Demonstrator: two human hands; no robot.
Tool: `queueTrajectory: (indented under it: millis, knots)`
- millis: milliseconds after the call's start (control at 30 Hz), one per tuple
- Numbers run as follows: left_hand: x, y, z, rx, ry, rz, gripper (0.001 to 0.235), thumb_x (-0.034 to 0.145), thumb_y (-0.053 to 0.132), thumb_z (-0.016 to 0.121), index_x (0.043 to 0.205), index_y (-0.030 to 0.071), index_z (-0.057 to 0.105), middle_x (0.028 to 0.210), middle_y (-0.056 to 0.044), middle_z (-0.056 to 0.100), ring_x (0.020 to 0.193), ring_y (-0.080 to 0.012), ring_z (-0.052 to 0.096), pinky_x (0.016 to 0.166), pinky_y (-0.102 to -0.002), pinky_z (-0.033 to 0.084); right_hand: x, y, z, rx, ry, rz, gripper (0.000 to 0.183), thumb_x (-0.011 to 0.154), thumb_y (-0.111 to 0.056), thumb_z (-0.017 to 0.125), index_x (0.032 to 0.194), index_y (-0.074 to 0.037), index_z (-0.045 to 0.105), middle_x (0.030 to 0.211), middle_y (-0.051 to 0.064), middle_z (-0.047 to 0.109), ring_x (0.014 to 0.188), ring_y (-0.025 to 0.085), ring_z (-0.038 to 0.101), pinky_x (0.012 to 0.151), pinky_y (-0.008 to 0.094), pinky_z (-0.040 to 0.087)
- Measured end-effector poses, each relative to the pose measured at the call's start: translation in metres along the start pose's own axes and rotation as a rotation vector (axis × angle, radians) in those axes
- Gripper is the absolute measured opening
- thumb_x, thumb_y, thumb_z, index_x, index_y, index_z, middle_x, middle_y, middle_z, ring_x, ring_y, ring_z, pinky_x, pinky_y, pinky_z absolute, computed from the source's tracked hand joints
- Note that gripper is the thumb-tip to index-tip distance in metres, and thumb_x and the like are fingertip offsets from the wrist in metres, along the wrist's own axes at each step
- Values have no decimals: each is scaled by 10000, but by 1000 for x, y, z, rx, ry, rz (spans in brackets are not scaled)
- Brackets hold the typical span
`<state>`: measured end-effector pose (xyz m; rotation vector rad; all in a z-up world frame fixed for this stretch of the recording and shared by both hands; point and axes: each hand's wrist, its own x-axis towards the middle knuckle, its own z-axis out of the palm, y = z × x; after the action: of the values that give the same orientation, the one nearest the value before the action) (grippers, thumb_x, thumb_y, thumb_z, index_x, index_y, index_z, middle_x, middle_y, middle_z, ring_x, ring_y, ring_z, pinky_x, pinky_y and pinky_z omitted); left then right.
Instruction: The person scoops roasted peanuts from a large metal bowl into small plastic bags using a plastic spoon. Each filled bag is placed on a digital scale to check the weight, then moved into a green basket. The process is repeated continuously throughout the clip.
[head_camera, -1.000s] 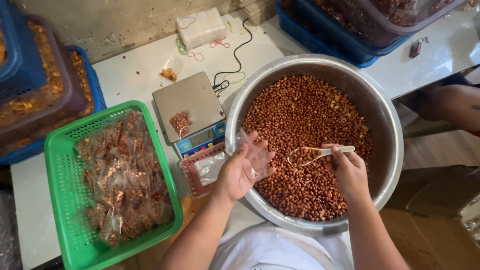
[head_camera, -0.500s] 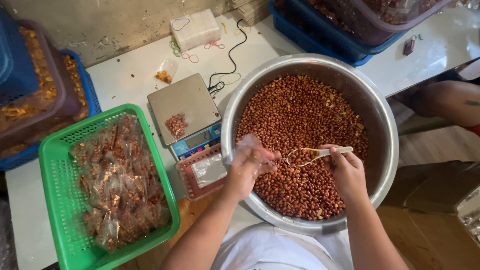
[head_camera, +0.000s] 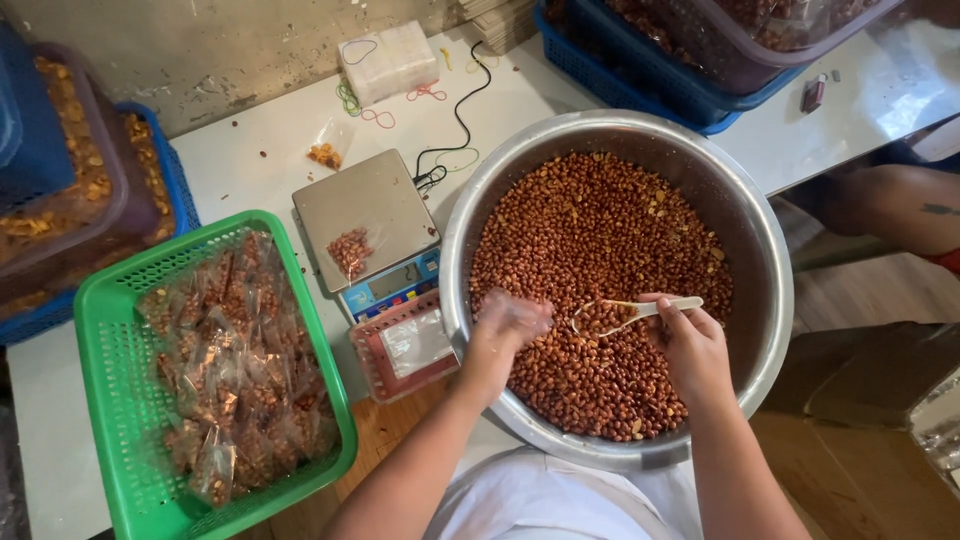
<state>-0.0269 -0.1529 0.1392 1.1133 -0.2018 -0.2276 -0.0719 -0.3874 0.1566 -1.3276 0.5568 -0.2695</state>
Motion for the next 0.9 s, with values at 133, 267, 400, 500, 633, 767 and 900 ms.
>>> queueTrajectory:
  millis: [133, 267, 400, 500, 633, 767, 900]
  knots:
    - [-4, -18, 9, 366, 9, 0, 192, 771, 81, 881, 880, 128, 730, 937, -41, 801, 960, -176, 758, 925, -358, 585, -1, -17, 4, -50, 4, -36, 188, 1025, -95, 623, 1092, 51, 721, 785, 139, 590, 669, 177, 553, 573, 274, 479]
    - [-5, -31, 0, 478, -35, -214, 277, 787, 261, 895, 1016, 197, 753, 994, -7, 796, 1004, -154, 749, 925, -335, 575, -10, -47, 12, -36, 39, -114, 172, 1034, -106, 631, 1095, 31, 715, 863, 152, 623, 732, 164, 574, 594, 275, 490]
    - [-7, -25, 3, 325, -58, -308, 442, 774, 229, 907, 1177, 163, 738, 1011, -50, 781, 979, -136, 737, 929, -313, 587, -21, -77, 25, -243, -112, -377, 213, 1092, -28, 521, 1161, 63, 702, 833, 109, 569, 784, 149, 540, 723, 268, 530]
    - [-6, -27, 6, 451, -116, -282, 447, 751, 268, 908, 1154, 166, 742, 972, -66, 780, 977, -186, 747, 899, -349, 582, -17, -74, 27, -452, -313, -535, 218, 1039, -2, 536, 1100, 47, 740, 822, 144, 636, 729, 215, 582, 701, 320, 551]
    - [1, -24, 9, 497, -167, -250, 399, 734, 280, 912, 1075, 157, 745, 925, -50, 772, 930, -149, 731, 854, -331, 578, -11, -69, 23, -591, -506, -746, 243, 948, 21, 583, 1098, -23, 769, 913, 126, 740, 767, 251, 661, 739, 360, 549]
    - [7, -17, 10, 556, -194, -219, 502, 747, 369, 906, 1202, 242, 736, 974, -43, 767, 969, -186, 737, 847, -302, 576, -10, -67, 11, -569, -315, -824, 227, 990, 46, 573, 1057, -17, 781, 851, 137, 715, 750, 290, 647, 777, 390, 523]
    - [20, -5, 4, 411, -289, -271, 335, 957, 334, 566, 1232, 147, 605, 1401, -125, 626, 1201, -282, 674, 972, -416, 596, -14, -66, -1, -569, -169, -714, 217, 1140, -46, 513, 1246, 39, 682, 959, 106, 625, 833, 176, 612, 785, 287, 499]
